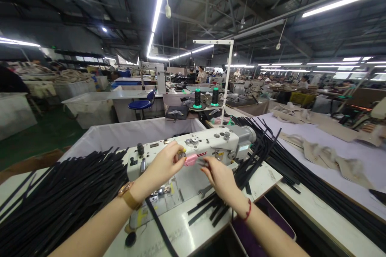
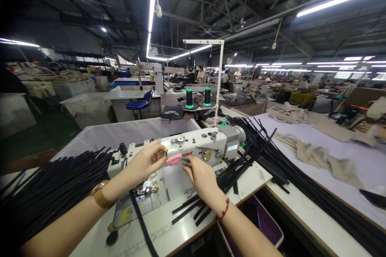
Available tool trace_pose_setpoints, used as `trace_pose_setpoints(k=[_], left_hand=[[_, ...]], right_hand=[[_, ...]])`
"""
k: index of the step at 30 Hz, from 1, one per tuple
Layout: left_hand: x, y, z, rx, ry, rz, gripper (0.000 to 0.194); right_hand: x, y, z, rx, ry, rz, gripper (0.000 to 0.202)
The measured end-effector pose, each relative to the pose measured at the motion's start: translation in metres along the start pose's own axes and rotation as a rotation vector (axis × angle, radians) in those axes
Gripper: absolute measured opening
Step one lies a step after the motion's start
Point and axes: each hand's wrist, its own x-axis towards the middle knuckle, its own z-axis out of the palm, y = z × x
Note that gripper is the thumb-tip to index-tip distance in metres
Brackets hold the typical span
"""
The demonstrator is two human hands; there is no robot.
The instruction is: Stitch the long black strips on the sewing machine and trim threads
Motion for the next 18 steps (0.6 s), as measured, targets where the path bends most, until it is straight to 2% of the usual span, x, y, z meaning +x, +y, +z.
trace_pose_setpoints(k=[3, 6, 9, 13, 16, 18], left_hand=[[0.003, 0.007, 0.003, -0.06, 0.011, -0.025, 0.005], [0.006, 0.011, 0.006, -0.109, 0.008, -0.038, 0.004], [0.005, 0.011, 0.005, -0.115, 0.008, -0.032, 0.003], [-0.013, 0.011, -0.002, -0.167, -0.025, -0.046, 0.007], [-0.042, 0.013, -0.009, -0.262, -0.073, -0.105, 0.018], [-0.064, 0.015, -0.013, -0.329, -0.081, -0.162, 0.023]], right_hand=[[0.032, 0.002, -0.023, -0.118, 0.034, 0.03, 0.028], [0.058, -0.002, -0.024, -0.142, 0.036, 0.017, 0.029], [0.067, -0.005, -0.02, -0.123, 0.038, 0.017, 0.027], [0.044, -0.008, -0.024, -0.016, 0.085, 0.097, 0.024], [0.012, -0.022, -0.03, 0.367, 0.156, 0.1, 0.023], [-0.005, -0.04, -0.03, 0.647, 0.139, 0.042, 0.027]])
